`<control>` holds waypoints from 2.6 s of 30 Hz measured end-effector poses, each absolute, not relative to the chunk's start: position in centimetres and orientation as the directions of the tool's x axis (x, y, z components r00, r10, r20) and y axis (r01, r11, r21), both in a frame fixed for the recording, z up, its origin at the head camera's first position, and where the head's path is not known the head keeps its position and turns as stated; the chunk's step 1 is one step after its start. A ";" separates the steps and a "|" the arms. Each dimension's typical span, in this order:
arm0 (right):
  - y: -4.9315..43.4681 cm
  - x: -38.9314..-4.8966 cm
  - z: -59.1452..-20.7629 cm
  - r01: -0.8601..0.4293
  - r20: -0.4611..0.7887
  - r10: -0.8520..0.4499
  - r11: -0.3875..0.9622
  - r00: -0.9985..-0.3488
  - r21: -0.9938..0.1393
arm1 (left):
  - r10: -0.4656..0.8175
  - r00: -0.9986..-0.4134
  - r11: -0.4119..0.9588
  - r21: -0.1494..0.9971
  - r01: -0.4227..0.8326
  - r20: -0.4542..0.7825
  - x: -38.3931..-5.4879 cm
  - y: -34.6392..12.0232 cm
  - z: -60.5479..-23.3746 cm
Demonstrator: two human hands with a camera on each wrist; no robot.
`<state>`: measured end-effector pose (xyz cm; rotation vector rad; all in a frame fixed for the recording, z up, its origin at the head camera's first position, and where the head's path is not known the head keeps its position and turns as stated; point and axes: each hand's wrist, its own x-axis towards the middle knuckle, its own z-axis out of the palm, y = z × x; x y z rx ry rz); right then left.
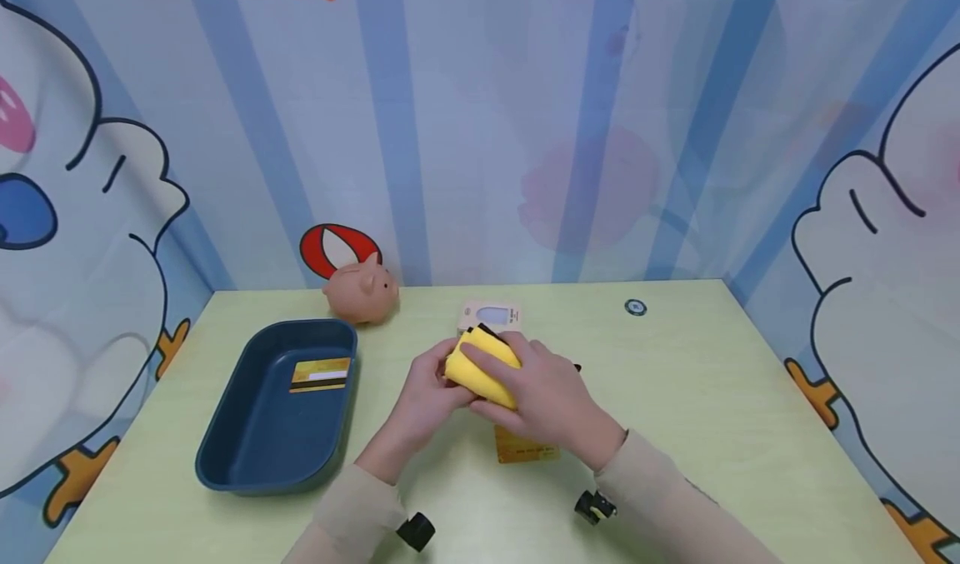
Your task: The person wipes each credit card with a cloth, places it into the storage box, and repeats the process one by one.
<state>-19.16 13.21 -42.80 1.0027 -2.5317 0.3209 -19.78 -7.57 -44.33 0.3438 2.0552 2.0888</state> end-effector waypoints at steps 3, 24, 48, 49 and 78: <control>13.2 -19.2 -42.8 -0.699 0.466 -0.610 0.715 -0.641 -0.025 | 0.292 -0.956 -0.037 0.999 0.009 0.019 -19.6 -7.6 -44.0; 15.0 -19.2 -41.8 -0.652 0.377 -0.592 0.757 -0.712 -0.042 | 0.204 -0.979 -0.130 0.990 -0.057 -0.030 -19.5 -8.6 -43.2; 17.5 -20.1 -42.6 -0.601 0.404 -0.528 0.796 -0.747 -0.070 | 0.177 -0.982 -0.177 0.979 -0.103 -0.072 -19.6 -10.0 -42.4; 17.7 -20.1 -42.6 -0.601 0.409 -0.527 0.796 -0.745 -0.071 | 0.176 -0.982 -0.174 0.979 -0.103 -0.072 -19.7 -10.1 -42.4; 21.2 -20.7 -42.2 -0.580 0.470 -0.474 0.808 -0.745 -0.103 | 0.185 -0.980 0.003 0.998 -0.070 -0.070 -19.9 -9.9 -43.4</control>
